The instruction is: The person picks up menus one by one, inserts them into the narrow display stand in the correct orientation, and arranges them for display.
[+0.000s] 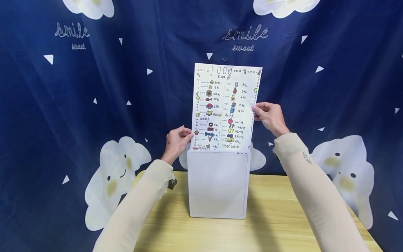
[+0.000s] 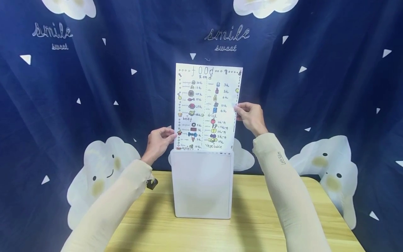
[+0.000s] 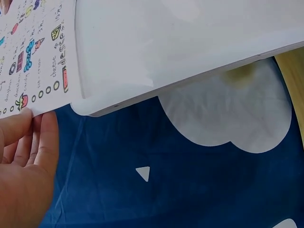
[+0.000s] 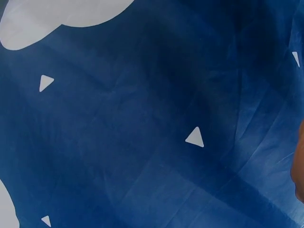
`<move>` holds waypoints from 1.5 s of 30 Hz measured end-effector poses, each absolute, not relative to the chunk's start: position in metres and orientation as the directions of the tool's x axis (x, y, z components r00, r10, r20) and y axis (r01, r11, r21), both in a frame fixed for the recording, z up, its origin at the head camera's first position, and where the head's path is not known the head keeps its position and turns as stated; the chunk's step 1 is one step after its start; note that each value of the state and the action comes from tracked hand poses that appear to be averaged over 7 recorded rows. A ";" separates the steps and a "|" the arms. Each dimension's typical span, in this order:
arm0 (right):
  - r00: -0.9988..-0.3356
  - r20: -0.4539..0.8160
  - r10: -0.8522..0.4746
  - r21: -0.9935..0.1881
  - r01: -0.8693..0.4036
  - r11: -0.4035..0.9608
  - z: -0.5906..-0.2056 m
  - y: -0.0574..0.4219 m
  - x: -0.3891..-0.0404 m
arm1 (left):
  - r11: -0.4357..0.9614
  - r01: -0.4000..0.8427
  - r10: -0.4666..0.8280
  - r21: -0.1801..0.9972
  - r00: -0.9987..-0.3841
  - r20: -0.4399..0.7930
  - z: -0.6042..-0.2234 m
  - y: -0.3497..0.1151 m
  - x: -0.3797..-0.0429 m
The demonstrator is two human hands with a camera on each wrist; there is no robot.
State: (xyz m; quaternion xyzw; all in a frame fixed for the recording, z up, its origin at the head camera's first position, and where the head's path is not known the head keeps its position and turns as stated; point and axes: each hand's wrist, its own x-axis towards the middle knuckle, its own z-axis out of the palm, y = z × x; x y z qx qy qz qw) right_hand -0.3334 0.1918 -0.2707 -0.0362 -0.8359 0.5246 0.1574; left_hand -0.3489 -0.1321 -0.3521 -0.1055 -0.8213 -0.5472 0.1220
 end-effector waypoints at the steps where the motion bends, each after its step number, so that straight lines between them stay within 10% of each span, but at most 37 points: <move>1: -0.949 0.225 0.222 -0.890 -0.107 0.443 -0.271 0.192 -0.334 | 0.381 0.300 0.038 0.874 -0.950 0.309 -0.352 -0.132 -0.349; 45: -0.971 0.229 0.067 -0.935 -0.200 0.294 -0.284 0.216 -0.357 | 0.453 0.127 -0.022 0.882 -0.988 0.154 -0.319 -0.121 -0.334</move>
